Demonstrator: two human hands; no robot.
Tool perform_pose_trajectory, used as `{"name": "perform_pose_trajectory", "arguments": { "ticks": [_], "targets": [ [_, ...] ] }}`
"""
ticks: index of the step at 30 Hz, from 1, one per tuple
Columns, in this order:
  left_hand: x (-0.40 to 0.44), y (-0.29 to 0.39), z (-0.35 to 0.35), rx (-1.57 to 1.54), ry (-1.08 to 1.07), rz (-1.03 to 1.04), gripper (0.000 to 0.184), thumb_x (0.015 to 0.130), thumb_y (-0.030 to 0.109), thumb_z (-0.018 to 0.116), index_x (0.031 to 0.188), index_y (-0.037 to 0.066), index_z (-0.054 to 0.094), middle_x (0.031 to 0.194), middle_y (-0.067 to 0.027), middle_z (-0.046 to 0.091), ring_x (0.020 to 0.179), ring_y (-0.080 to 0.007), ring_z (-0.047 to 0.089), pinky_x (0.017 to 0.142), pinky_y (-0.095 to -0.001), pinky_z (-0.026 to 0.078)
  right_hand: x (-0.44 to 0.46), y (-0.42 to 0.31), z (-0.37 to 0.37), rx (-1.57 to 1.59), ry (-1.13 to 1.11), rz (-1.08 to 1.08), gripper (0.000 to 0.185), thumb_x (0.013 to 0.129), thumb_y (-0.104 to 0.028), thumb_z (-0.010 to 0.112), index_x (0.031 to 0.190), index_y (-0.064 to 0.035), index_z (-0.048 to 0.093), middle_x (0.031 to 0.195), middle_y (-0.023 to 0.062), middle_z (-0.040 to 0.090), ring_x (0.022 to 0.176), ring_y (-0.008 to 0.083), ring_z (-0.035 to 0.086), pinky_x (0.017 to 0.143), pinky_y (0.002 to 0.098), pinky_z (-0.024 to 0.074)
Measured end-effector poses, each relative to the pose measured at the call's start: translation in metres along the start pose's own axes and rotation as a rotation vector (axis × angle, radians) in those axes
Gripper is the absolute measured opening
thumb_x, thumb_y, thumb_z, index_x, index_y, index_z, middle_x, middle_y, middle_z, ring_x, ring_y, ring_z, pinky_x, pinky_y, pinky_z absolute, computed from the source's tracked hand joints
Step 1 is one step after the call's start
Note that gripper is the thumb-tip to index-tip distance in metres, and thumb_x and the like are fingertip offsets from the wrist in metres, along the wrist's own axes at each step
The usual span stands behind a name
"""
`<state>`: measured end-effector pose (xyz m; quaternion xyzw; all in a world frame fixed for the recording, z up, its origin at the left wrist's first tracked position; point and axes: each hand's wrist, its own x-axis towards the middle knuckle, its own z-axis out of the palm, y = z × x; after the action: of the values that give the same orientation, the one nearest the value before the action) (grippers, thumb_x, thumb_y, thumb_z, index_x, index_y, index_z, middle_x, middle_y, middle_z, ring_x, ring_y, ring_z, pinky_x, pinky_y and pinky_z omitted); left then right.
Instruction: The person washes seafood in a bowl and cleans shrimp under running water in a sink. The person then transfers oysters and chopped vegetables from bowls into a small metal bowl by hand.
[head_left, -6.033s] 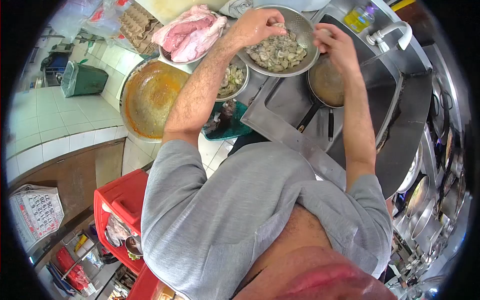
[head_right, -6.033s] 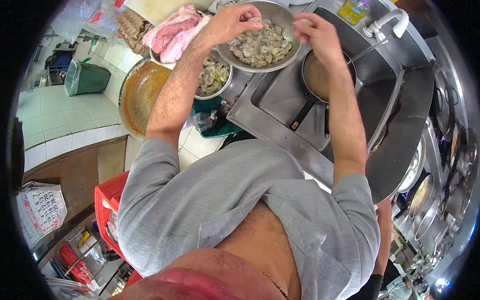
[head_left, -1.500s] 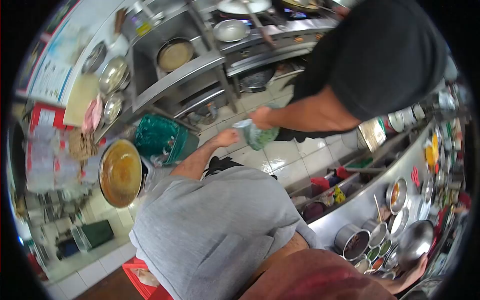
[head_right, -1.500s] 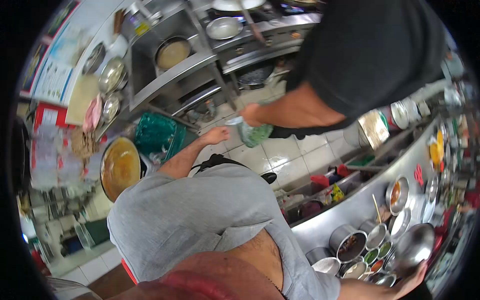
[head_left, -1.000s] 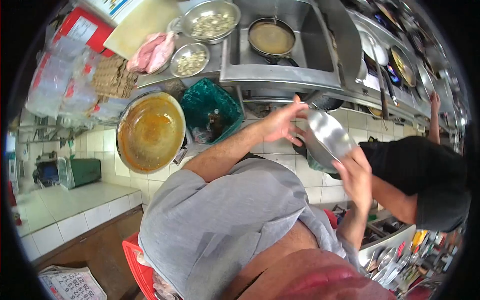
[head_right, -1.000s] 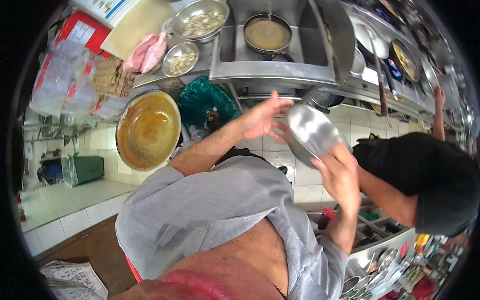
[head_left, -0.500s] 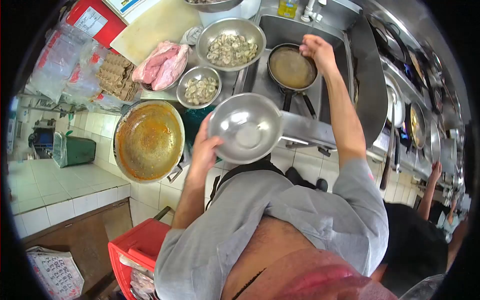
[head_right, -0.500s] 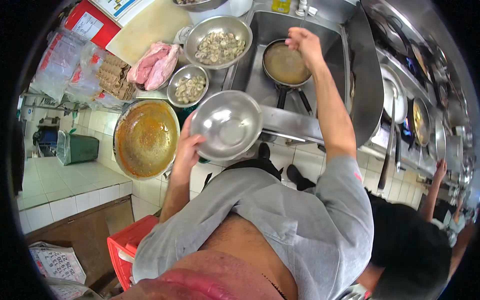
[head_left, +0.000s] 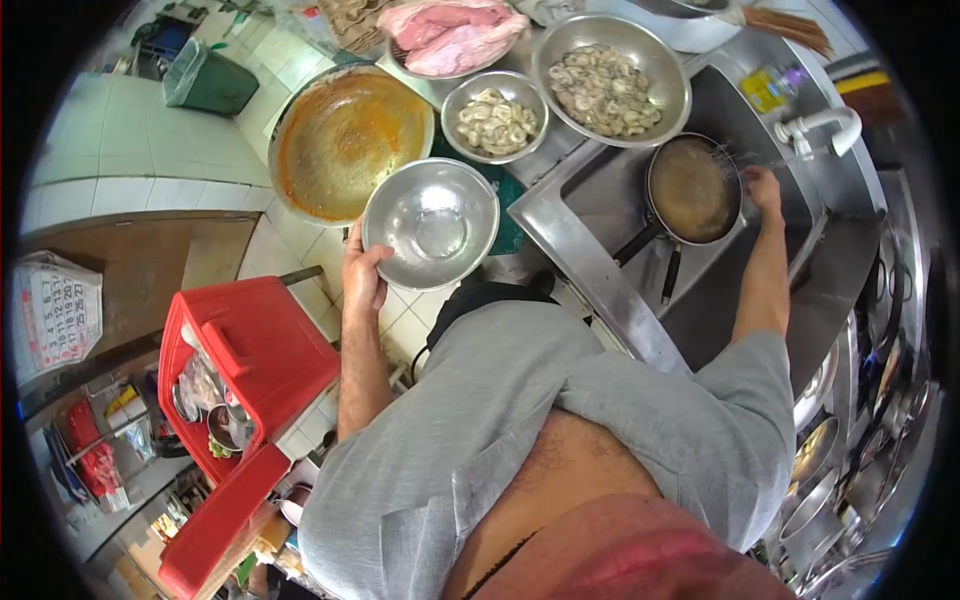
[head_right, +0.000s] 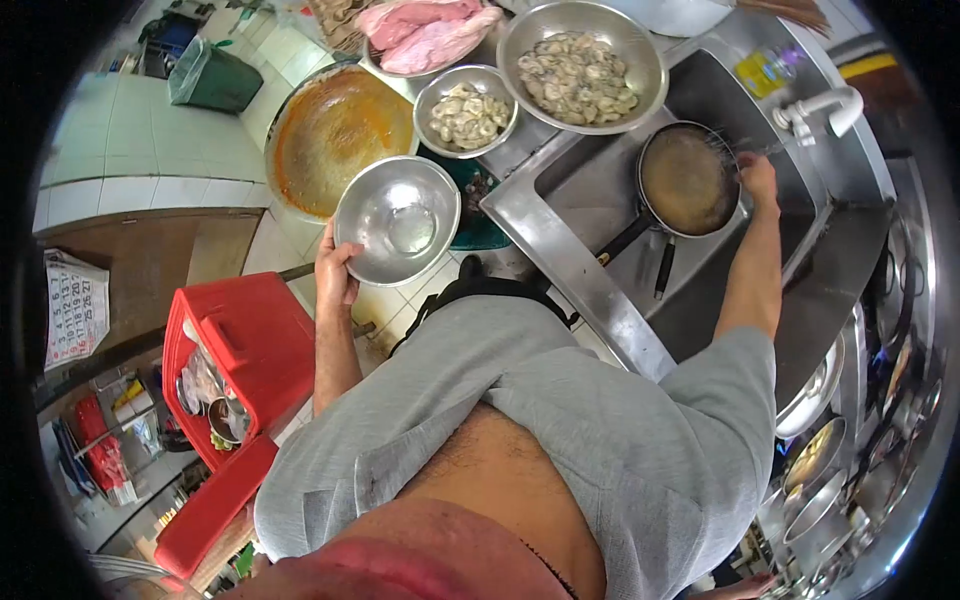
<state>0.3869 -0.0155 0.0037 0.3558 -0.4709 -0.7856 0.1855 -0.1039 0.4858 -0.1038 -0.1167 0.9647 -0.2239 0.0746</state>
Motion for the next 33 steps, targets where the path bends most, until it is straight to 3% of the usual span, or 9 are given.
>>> {"name": "perform_pose_trajectory", "arguments": {
  "ticks": [1, 4, 7, 10, 16, 20, 24, 30, 33],
  "targets": [
    [0.005, -0.004, -0.005, -0.012, 0.0, 0.01, 0.065, 0.061, -0.01, 0.045, 0.125, 0.003, 0.039, 0.108, -0.009, 0.052, 0.093, -0.0178, 0.053, 0.079, -0.0265, 0.045, -0.004, -0.028, -0.002, -0.002, 0.234, 0.011, 0.023, 0.073, -0.009, 0.061, 0.094, -0.0001, 0.062, 0.086, 0.0077, 0.065, 0.081, 0.0153, 0.059, 0.074, 0.0294, 0.0448],
    [0.014, -0.008, -0.008, 0.03, -0.009, -0.019, 0.064, 0.062, -0.01, 0.045, 0.124, 0.002, 0.039, 0.107, -0.0094, 0.053, 0.093, -0.018, 0.053, 0.08, -0.0265, 0.044, -0.078, -0.189, -0.033, 0.5, 0.278, -0.117, 0.021, 0.075, -0.009, 0.061, 0.095, -0.0014, 0.062, 0.081, 0.0039, 0.063, 0.076, 0.0106, 0.057, 0.071, 0.0245, 0.0442],
    [0.032, -0.014, -0.015, 0.037, -0.036, -0.02, 0.064, 0.06, -0.009, 0.045, 0.123, 0.002, 0.041, 0.108, -0.01, 0.053, 0.095, -0.0189, 0.052, 0.082, -0.0278, 0.042, -0.151, -0.329, -0.021, 0.631, 0.054, -0.333, 0.021, 0.077, -0.009, 0.061, 0.097, -0.0029, 0.062, 0.085, 0.0034, 0.06, 0.075, 0.0107, 0.055, 0.069, 0.0229, 0.0443],
    [0.042, -0.015, -0.017, 0.061, -0.076, -0.042, 0.064, 0.06, -0.009, 0.045, 0.122, 0.002, 0.042, 0.108, -0.0097, 0.053, 0.097, -0.019, 0.051, 0.085, -0.0284, 0.04, -0.146, -0.4, 0.043, 0.379, -0.176, -0.709, 0.023, 0.075, -0.011, 0.055, 0.096, -0.0057, 0.062, 0.085, 0.0098, 0.059, 0.082, 0.0222, 0.058, 0.077, 0.0311, 0.0447],
    [0.058, -0.022, -0.025, 0.175, -0.174, -0.023, 0.06, 0.063, -0.009, 0.047, 0.122, 0.001, 0.042, 0.112, -0.0099, 0.052, 0.101, -0.0175, 0.049, 0.087, -0.0271, 0.038, -0.114, -0.447, 0.138, -0.144, -0.291, -0.752, 0.038, 0.067, -0.009, 0.056, 0.105, -0.0111, 0.058, 0.108, 0.0163, 0.048, 0.098, 0.0338, 0.049, 0.087, 0.0408, 0.0404],
    [0.066, -0.029, -0.031, 0.185, -0.224, -0.001, 0.061, 0.064, -0.009, 0.049, 0.124, 0.0, 0.041, 0.114, -0.0109, 0.051, 0.103, -0.0182, 0.048, 0.088, -0.0272, 0.037, -0.101, -0.442, 0.165, -0.093, -0.234, -0.765, 0.033, 0.065, -0.007, 0.057, 0.098, -0.01, 0.06, 0.107, 0.0164, 0.047, 0.095, 0.0366, 0.049, 0.085, 0.0417, 0.0408],
    [0.068, -0.022, -0.026, 0.196, -0.233, -0.022, 0.061, 0.064, -0.008, 0.05, 0.124, 0.0, 0.041, 0.113, -0.0111, 0.052, 0.102, -0.0183, 0.049, 0.088, -0.0271, 0.038, -0.091, -0.443, 0.157, -0.027, -0.232, -0.698, 0.012, 0.065, -0.003, 0.055, 0.076, -0.0055, 0.058, 0.082, 0.0144, 0.052, 0.083, 0.0328, 0.053, 0.072, 0.0377, 0.0427],
    [0.08, -0.029, -0.026, 0.211, -0.274, -0.007, 0.061, 0.063, -0.007, 0.05, 0.123, 0.001, 0.042, 0.111, -0.0106, 0.053, 0.1, -0.0179, 0.051, 0.087, -0.0272, 0.039, -0.097, -0.464, 0.109, 0.212, -0.196, -0.486, 0.013, 0.066, -0.01, 0.06, 0.077, -0.0046, 0.06, 0.074, 0.0121, 0.059, 0.071, 0.0281, 0.058, 0.064, 0.0348, 0.0451],
    [0.081, -0.03, -0.023, 0.232, -0.273, -0.023, 0.06, 0.062, -0.007, 0.051, 0.122, 0.002, 0.044, 0.109, -0.0102, 0.055, 0.099, -0.0178, 0.052, 0.086, -0.0271, 0.039, -0.118, -0.472, 0.097, 0.397, -0.427, -0.406, 0.011, 0.069, -0.008, 0.06, 0.08, -0.0038, 0.06, 0.073, 0.0049, 0.058, 0.071, 0.0147, 0.056, 0.062, 0.0286, 0.0444]
  ]
}}
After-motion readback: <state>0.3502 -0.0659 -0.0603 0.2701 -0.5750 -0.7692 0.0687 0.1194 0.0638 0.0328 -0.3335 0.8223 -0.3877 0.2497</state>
